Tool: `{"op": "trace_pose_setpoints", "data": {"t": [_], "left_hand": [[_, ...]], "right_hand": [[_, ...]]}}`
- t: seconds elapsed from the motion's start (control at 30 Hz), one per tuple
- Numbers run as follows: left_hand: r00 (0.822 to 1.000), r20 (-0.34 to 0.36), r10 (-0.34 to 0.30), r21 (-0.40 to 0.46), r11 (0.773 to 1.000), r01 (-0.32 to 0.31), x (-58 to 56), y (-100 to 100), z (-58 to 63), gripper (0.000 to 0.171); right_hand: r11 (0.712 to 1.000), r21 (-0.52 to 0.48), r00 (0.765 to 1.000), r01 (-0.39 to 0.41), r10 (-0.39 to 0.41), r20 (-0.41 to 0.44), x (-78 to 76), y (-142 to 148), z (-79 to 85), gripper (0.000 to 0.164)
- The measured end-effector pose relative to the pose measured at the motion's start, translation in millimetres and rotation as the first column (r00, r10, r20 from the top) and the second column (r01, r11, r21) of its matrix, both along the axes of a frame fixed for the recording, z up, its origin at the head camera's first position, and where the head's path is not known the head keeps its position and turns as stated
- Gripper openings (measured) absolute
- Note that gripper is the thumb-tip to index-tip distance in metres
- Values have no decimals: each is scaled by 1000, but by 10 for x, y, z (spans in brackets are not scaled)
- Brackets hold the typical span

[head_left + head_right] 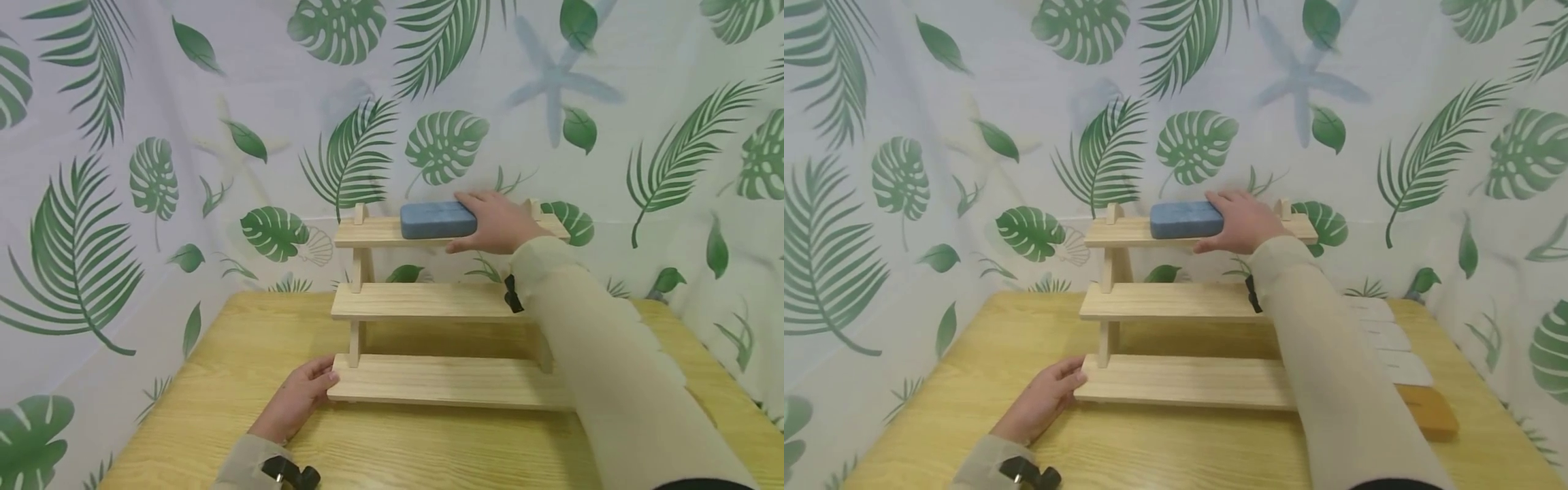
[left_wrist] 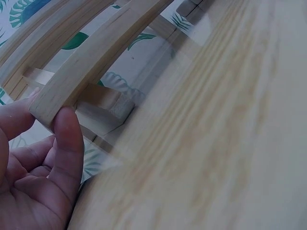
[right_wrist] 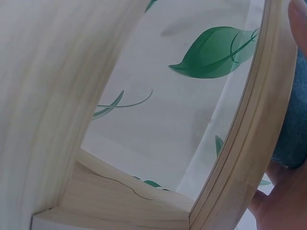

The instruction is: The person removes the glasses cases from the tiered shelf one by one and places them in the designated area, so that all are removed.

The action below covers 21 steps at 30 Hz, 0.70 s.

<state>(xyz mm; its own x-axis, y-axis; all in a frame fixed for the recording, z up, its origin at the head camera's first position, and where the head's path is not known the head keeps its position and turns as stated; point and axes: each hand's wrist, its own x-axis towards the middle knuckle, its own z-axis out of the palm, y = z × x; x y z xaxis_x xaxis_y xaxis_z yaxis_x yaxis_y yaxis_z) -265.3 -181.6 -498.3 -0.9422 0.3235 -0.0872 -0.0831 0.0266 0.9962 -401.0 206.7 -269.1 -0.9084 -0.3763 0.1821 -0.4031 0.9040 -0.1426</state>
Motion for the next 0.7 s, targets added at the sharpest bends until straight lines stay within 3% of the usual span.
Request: {"op": "trace_pose_setpoints", "data": {"t": [0.37, 0.7], "left_hand": [[1000, -18, 0, -16, 1000, 0, -10, -2, 23, 61], [1000, -10, -24, -21, 999, 24, -39, -6, -19, 64]], "right_hand": [[997, -73, 999, 37, -37, 0, -48, -28, -77, 109], [996, -74, 999, 45, -46, -25, -12, 5, -132, 105]]}}
